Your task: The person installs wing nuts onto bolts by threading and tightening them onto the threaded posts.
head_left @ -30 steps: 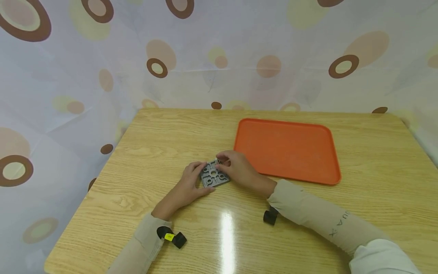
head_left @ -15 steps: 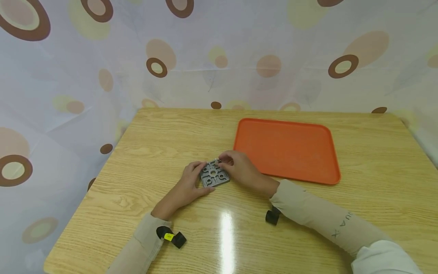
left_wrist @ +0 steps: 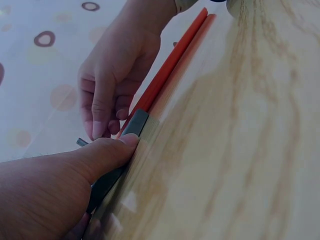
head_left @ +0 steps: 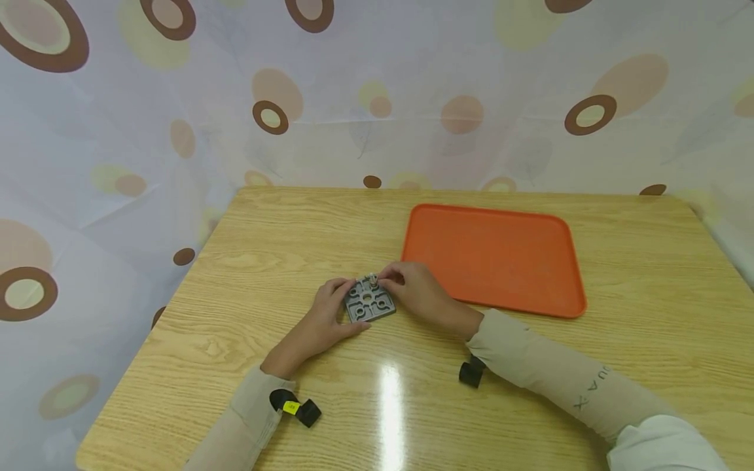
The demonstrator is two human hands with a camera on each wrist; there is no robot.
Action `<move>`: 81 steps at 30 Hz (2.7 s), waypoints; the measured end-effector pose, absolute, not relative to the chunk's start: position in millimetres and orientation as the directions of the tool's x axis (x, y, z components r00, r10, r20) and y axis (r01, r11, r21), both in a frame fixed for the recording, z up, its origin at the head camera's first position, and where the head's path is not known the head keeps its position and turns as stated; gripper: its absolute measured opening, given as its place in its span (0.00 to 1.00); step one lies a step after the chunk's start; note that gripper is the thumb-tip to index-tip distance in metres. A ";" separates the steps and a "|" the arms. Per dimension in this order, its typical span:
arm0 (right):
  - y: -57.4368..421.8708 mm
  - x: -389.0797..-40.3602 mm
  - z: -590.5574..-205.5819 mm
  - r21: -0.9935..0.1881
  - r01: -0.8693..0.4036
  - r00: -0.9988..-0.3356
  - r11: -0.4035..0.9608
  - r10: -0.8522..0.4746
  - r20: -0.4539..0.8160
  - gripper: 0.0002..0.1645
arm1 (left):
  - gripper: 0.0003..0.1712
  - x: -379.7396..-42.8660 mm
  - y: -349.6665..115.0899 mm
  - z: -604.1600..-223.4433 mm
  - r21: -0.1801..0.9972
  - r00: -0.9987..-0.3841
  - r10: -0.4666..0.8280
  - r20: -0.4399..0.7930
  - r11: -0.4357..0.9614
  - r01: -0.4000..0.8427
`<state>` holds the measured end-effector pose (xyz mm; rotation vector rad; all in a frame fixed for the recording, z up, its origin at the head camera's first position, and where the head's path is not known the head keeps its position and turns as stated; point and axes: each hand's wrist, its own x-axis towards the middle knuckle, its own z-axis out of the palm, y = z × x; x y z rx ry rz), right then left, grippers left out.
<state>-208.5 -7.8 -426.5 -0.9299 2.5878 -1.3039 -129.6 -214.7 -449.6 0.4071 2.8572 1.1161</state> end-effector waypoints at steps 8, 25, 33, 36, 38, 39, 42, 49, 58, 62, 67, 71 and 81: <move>-9.5 -209.2 -426.9 -0.763 -0.477 -0.807 0.437 -0.561 0.183 0.08 | 0.50 -130.2 -214.7 -449.8 0.673 -0.963 0.262 0.059 0.702 0.232; -14.7 -210.0 -427.1 -0.784 -0.462 -0.783 0.416 -0.606 0.140 0.22 | 0.50 -129.0 -215.1 -449.8 0.673 -0.962 0.271 0.043 0.704 0.229; -11.2 -208.6 -425.7 -0.774 -0.475 -0.788 0.419 -0.595 0.162 0.18 | 0.50 -129.2 -216.2 -451.3 0.667 -0.963 0.265 0.051 0.708 0.230; -10.2 -208.1 -425.4 -0.765 -0.484 -0.792 0.425 -0.584 0.177 0.13 | 0.50 -129.0 -216.5 -451.6 0.668 -0.963 0.263 0.055 0.707 0.231; -9.3 -207.7 -425.0 -0.764 -0.484 -0.796 0.426 -0.578 0.182 0.11 | 0.50 -129.1 -216.6 -451.9 0.666 -0.963 0.263 0.058 0.709 0.233; -8.9 -207.7 -425.1 -0.762 -0.485 -0.797 0.428 -0.576 0.184 0.10 | 0.50 -129.1 -216.6 -451.9 0.665 -0.963 0.262 0.058 0.710 0.233; -7.8 -207.8 -425.0 -0.759 -0.486 -0.798 0.433 -0.575 0.183 0.07 | 0.50 -128.7 -216.2 -450.8 0.668 -0.964 0.261 0.055 0.708 0.230; -6.6 -208.4 -425.3 -0.757 -0.488 -0.793 0.436 -0.583 0.176 0.06 | 0.50 -128.8 -215.1 -449.0 0.668 -0.965 0.260 0.045 0.710 0.223; -11.2 -208.1 -426.8 -0.757 -0.491 -0.792 0.430 -0.583 0.182 0.08 | 0.50 -128.8 -215.3 -448.0 0.673 -0.964 0.264 0.039 0.706 0.221; -13.6 -208.0 -426.6 -0.761 -0.475 -0.799 0.442 -0.579 0.162 0.13 | 0.50 -128.9 -215.6 -448.1 0.676 -0.963 0.267 0.042 0.702 0.225; -16.2 -208.3 -426.5 -0.751 -0.464 -0.806 0.470 -0.576 0.137 0.19 | 0.50 -129.3 -216.0 -448.9 0.666 -0.964 0.263 0.039 0.712 0.222; -17.6 -208.3 -426.4 -0.753 -0.462 -0.806 0.469 -0.576 0.135 0.21 | 0.49 -129.2 -216.3 -449.0 0.661 -0.963 0.265 0.041 0.716 0.225; -17.1 -208.3 -427.3 -0.792 -0.432 -0.811 0.431 -0.570 0.132 0.20 | 0.49 -129.1 -215.6 -448.7 0.666 -0.963 0.267 0.042 0.711 0.226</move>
